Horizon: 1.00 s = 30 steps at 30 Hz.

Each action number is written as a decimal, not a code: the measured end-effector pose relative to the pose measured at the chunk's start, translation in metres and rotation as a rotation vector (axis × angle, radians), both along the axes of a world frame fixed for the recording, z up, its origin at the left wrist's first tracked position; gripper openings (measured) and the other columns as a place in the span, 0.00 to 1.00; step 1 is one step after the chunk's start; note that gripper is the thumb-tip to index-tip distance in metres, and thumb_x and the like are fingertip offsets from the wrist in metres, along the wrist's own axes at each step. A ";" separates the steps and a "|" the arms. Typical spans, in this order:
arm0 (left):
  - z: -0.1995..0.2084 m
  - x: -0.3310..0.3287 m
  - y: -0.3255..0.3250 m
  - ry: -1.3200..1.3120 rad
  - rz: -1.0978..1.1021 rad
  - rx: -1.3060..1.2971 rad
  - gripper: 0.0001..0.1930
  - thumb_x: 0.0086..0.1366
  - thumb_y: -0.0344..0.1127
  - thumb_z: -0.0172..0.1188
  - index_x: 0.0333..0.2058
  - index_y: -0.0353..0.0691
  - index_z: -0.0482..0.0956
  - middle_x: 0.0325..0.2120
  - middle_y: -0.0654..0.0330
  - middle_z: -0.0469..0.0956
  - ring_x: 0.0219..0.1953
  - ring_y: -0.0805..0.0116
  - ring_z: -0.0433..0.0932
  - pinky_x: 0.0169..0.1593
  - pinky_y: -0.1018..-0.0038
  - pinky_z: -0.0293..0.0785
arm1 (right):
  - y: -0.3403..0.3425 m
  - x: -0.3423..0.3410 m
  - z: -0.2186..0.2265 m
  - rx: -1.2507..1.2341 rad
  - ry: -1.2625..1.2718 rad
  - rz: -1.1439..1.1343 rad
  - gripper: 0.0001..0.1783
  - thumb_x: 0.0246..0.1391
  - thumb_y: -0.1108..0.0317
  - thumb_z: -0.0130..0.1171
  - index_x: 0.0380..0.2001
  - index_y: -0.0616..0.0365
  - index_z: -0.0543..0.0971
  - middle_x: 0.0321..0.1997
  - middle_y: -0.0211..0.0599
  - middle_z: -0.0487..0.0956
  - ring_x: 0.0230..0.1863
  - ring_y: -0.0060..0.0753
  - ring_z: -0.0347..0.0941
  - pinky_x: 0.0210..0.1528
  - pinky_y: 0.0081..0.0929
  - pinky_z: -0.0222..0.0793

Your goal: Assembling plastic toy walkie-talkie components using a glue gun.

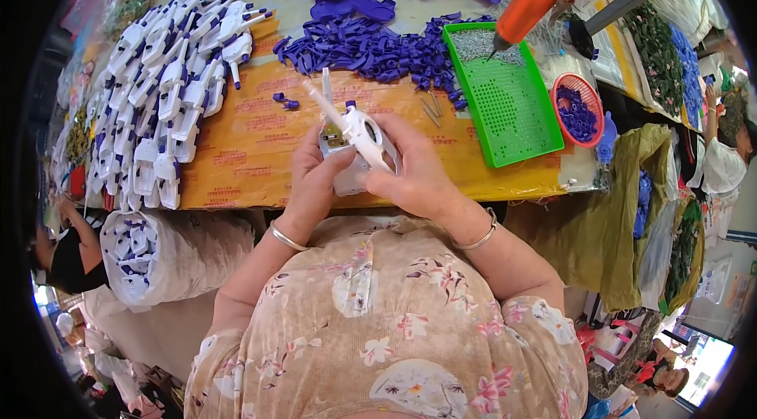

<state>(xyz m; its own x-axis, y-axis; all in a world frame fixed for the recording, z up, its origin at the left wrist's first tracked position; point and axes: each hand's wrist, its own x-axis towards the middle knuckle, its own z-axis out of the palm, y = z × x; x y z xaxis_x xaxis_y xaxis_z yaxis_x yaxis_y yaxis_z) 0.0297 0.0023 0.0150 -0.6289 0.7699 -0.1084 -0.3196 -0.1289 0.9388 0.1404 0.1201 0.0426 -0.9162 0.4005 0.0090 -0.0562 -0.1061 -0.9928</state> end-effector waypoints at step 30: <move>0.008 -0.009 0.004 -0.368 -0.123 -0.095 0.09 0.57 0.26 0.59 0.38 0.35 0.74 0.30 0.61 0.77 0.29 0.73 0.76 0.31 0.78 0.74 | -0.006 0.016 0.015 0.924 -0.002 0.268 0.30 0.31 0.72 0.62 0.45 0.61 0.71 0.40 0.49 0.68 0.43 0.51 0.67 0.44 0.37 0.67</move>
